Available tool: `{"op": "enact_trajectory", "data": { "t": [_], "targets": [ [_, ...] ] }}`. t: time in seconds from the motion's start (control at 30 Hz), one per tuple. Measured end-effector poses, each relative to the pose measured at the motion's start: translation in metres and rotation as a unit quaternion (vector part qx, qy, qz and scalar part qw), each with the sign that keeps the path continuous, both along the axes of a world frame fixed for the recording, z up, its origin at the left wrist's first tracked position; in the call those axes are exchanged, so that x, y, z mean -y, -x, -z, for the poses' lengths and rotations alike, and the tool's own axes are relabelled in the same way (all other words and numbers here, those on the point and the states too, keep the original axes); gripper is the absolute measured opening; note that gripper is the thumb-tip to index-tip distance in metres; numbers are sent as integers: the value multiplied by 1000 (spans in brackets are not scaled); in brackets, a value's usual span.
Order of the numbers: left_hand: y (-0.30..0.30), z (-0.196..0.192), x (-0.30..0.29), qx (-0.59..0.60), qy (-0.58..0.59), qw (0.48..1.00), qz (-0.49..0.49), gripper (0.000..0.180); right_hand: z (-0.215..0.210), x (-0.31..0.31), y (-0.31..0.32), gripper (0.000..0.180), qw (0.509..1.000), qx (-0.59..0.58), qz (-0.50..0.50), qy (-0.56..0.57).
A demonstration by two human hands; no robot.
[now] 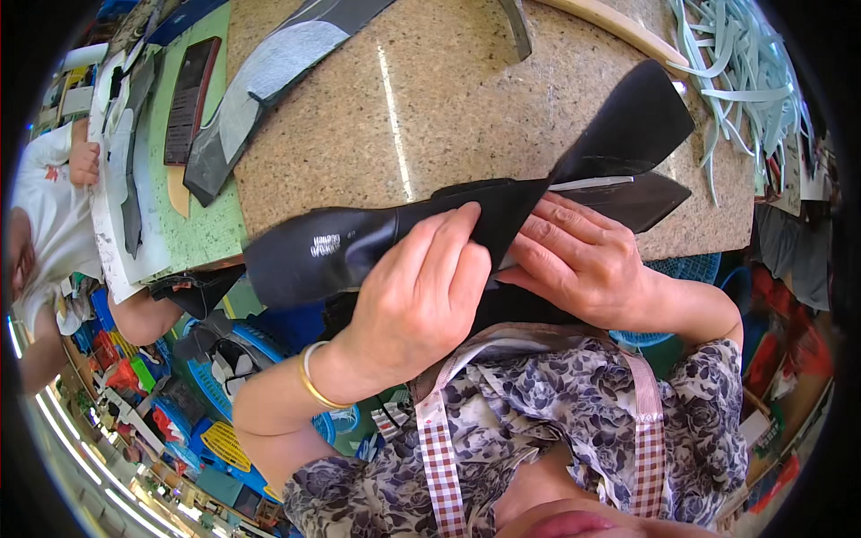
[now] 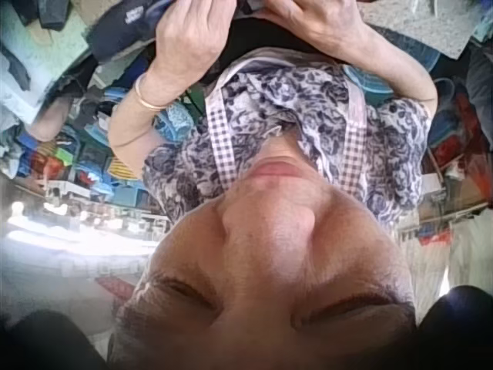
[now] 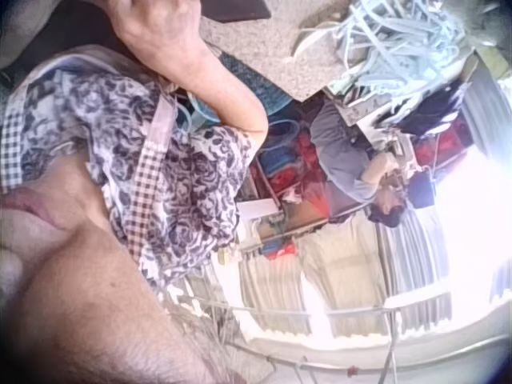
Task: The person attaches reinforcement strips to the edges of leather shoe components by hand, folds the edges over, and hammers them down using a hammer.
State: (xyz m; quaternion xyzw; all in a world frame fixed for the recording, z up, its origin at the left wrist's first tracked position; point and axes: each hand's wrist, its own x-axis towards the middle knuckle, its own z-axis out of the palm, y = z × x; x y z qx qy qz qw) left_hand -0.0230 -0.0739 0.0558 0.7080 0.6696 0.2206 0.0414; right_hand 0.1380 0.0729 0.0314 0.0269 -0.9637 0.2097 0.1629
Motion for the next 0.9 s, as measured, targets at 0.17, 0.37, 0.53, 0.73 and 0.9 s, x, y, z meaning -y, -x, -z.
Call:
{"op": "enact_trajectory", "data": {
  "t": [0.17, 0.37, 0.53, 0.73, 0.9],
  "targets": [
    [-14, 2, 2, -6, 10, 999, -42, 26, -25, -20, -35, 28, 999, -29, -3, -43],
    [-11, 4, -1, -160, 43, 986, 5, 36, 1, -28, -62, 27, 995, 78, 50, -43],
    [-2, 2, -14, -108, 72, 985, 115, 31, 11, -35, -67, 29, 996, 44, 79, -2],
    [-15, 1, -31, -97, 81, 984, 123, 9, 10, -45, -64, 33, 995, 62, 76, -1],
    [-20, -9, -50, -112, 132, 971, 167, 13, 8, -55, -67, 35, 993, 32, 92, 59]
  ]
}}
